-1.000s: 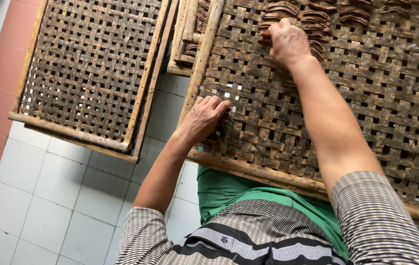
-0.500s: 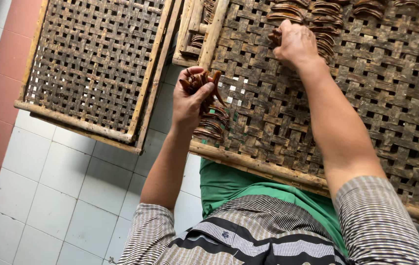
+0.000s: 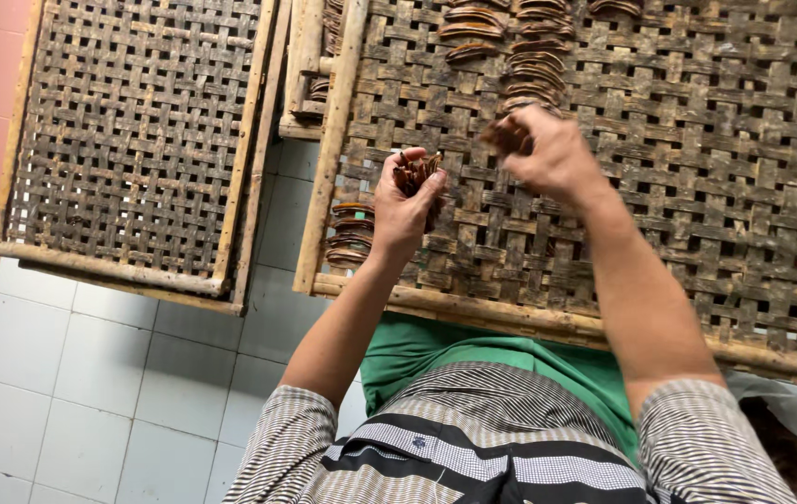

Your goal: The person sits at woven bamboo drying trays and arranges dried brown pods into neat rows by hand, picking up handfuls, spreading and aligning them across the tray surface, and occasionally transferring pods between trays and a plastic bag on the floor.

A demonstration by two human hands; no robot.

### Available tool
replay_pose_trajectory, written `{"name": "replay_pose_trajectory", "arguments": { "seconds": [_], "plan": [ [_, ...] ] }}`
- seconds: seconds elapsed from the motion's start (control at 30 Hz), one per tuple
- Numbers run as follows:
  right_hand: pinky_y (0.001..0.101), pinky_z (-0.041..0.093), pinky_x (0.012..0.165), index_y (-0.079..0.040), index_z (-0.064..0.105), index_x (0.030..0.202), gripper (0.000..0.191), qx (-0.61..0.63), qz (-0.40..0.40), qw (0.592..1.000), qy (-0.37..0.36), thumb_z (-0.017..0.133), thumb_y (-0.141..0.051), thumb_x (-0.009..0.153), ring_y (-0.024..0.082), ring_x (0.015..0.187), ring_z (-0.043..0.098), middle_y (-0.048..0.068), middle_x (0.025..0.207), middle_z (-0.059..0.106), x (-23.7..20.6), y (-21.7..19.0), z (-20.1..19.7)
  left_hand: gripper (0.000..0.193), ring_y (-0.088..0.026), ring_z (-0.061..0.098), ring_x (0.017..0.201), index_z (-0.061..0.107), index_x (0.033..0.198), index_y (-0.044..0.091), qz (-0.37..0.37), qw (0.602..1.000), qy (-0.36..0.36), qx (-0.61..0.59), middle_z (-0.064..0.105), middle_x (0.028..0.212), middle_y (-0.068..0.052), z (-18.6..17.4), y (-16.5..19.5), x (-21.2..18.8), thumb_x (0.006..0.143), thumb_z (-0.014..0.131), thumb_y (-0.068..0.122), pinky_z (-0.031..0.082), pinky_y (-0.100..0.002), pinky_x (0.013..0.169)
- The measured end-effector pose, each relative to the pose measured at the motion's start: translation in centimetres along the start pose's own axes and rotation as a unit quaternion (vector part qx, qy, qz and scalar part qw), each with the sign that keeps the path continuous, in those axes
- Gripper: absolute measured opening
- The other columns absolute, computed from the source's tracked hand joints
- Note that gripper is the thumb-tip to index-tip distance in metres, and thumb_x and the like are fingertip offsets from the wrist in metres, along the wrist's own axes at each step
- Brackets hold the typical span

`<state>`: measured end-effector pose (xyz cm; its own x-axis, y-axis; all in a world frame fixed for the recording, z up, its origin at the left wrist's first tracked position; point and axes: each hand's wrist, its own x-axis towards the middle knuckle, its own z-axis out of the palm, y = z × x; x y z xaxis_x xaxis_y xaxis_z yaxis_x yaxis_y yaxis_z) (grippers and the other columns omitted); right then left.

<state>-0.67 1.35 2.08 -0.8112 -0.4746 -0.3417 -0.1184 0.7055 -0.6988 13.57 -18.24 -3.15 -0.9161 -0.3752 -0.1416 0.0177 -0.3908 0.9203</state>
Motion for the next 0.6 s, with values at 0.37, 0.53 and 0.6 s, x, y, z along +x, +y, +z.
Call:
{"name": "replay_pose_trajectory", "arguments": {
  "seconds": [0.37, 0.53, 0.6],
  "plan": [
    [0.0447, 0.057, 0.074, 0.004, 0.063, 0.109, 0.023, -0.286, -0.216, 0.909, 0.214, 0.065, -0.008, 0.09, 0.034, 0.084, 0.066, 0.022, 0.097, 0.066, 3.4, 5.5, 4.5, 0.035, -0.02, 0.074, 0.09, 0.054, 0.131, 0.009, 0.149, 0.901, -0.019, 0.407, 0.072, 0.105, -0.011, 1.4, 0.9, 8.6, 0.1, 0.069, 0.015, 0.063, -0.033, 0.076],
    [0.0459, 0.052, 0.077, -0.008, 0.065, 0.109, 0.025, -0.294, -0.246, 0.86, 0.336, 0.061, -0.004, 0.085, 0.034, 0.091, 0.061, 0.015, 0.097, 0.065, 1.4, 3.0, 4.3, 0.032, -0.037, 0.068, 0.102, 0.056, 0.122, 0.009, 0.372, 0.777, -0.047, 0.505, 0.071, 0.108, -0.016, 5.1, 1.7, 18.0, 0.091, 0.066, 0.007, 0.056, -0.046, 0.085],
    [0.0471, 0.05, 0.079, -0.006, 0.064, 0.114, 0.027, -0.292, -0.225, 0.869, 0.331, 0.061, -0.005, 0.087, 0.035, 0.093, 0.059, 0.014, 0.096, 0.063, 0.9, 1.7, 3.8, 0.029, -0.039, 0.066, 0.1, 0.057, 0.121, 0.008, 0.388, 0.746, -0.047, 0.539, 0.069, 0.105, -0.018, 7.0, 2.3, 21.5, 0.093, 0.064, 0.006, 0.053, -0.048, 0.085]
  ]
}}
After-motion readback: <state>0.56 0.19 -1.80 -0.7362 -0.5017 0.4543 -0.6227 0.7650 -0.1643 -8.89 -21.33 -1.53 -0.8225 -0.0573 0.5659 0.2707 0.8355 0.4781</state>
